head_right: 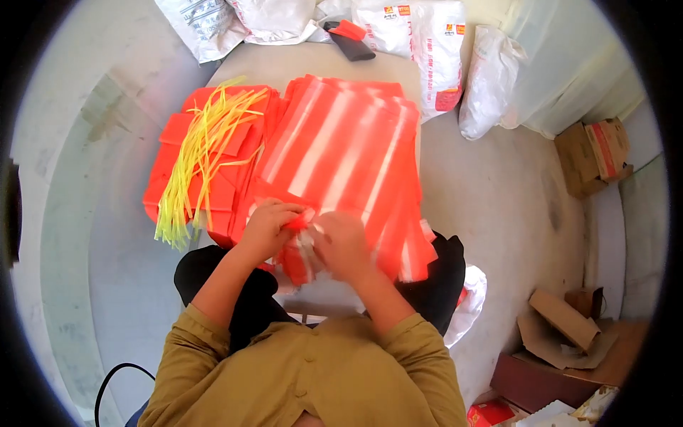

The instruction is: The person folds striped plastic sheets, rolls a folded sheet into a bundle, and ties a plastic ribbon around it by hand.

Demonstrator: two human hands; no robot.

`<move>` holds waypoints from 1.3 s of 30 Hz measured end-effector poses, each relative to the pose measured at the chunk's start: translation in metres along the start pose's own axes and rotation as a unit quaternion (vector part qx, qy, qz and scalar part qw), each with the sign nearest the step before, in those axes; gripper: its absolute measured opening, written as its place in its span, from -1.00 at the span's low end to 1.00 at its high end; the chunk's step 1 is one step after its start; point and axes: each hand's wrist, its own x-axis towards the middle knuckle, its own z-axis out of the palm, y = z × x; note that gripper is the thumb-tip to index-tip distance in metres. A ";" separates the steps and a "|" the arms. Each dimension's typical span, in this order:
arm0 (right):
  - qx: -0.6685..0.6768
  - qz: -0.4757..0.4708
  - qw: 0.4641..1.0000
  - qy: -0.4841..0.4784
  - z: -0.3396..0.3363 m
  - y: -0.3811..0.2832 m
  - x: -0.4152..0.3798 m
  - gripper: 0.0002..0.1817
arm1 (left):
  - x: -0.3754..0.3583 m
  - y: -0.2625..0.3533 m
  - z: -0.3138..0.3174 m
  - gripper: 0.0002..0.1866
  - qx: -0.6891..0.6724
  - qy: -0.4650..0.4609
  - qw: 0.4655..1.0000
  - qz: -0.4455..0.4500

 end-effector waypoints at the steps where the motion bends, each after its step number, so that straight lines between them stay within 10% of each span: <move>1: 0.010 0.056 0.998 0.030 -0.006 0.003 -0.004 -0.79 | -0.001 -0.002 0.005 -0.66 -0.024 0.008 0.999 -0.037; 7: 0.231 0.314 0.912 0.126 -0.060 0.039 -0.048 -0.41 | 0.013 0.015 -0.003 -0.75 -0.108 -0.004 0.985 -0.132; 20: 0.275 0.300 0.907 0.111 -0.037 0.030 -0.082 -0.16 | 0.024 0.050 -0.007 -0.74 -0.254 0.003 0.925 -0.281; 39: 0.329 0.291 0.892 0.104 -0.121 -0.007 -0.084 -0.60 | -0.012 0.053 0.039 -0.68 0.009 0.053 0.999 -0.005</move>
